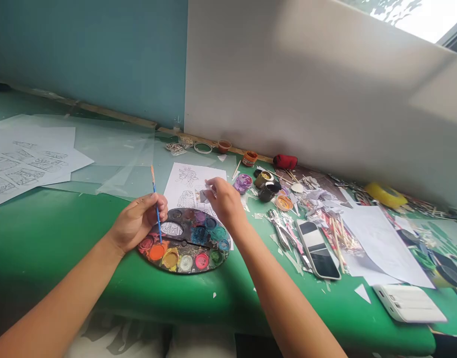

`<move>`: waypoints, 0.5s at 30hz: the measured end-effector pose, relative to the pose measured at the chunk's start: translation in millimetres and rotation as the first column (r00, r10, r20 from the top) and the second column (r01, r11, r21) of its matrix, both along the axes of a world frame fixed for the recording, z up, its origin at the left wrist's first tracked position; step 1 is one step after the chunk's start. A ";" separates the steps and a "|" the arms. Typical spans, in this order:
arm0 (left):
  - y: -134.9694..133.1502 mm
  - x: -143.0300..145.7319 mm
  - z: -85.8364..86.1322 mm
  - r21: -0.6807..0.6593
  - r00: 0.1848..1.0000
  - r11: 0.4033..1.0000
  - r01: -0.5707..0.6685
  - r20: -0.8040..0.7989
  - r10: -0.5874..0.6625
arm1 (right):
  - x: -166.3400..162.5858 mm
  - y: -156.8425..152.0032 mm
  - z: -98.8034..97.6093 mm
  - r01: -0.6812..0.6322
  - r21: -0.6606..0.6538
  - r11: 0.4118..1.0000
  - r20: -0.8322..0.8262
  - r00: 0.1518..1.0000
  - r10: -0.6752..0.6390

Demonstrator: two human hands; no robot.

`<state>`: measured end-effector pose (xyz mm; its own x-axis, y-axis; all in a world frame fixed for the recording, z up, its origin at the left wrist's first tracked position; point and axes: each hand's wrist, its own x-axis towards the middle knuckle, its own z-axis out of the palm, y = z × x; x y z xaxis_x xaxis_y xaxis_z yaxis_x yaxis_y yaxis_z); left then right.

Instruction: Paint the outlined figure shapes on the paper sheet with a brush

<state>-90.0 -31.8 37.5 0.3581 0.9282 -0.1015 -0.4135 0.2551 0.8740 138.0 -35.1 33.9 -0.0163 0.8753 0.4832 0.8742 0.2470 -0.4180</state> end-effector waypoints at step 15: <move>3.5 0.2 -2.8 -0.055 0.996 0.995 -0.080 -0.044 0.077 | -16.5 25.8 -19.7 -0.169 -0.186 0.968 0.376 0.898 0.229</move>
<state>-89.8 -28.2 34.7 0.2787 0.9455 -0.1682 -0.3974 0.2730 0.8761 121.5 -9.2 14.2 -0.3591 0.8934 0.2700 0.9131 0.3962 -0.0964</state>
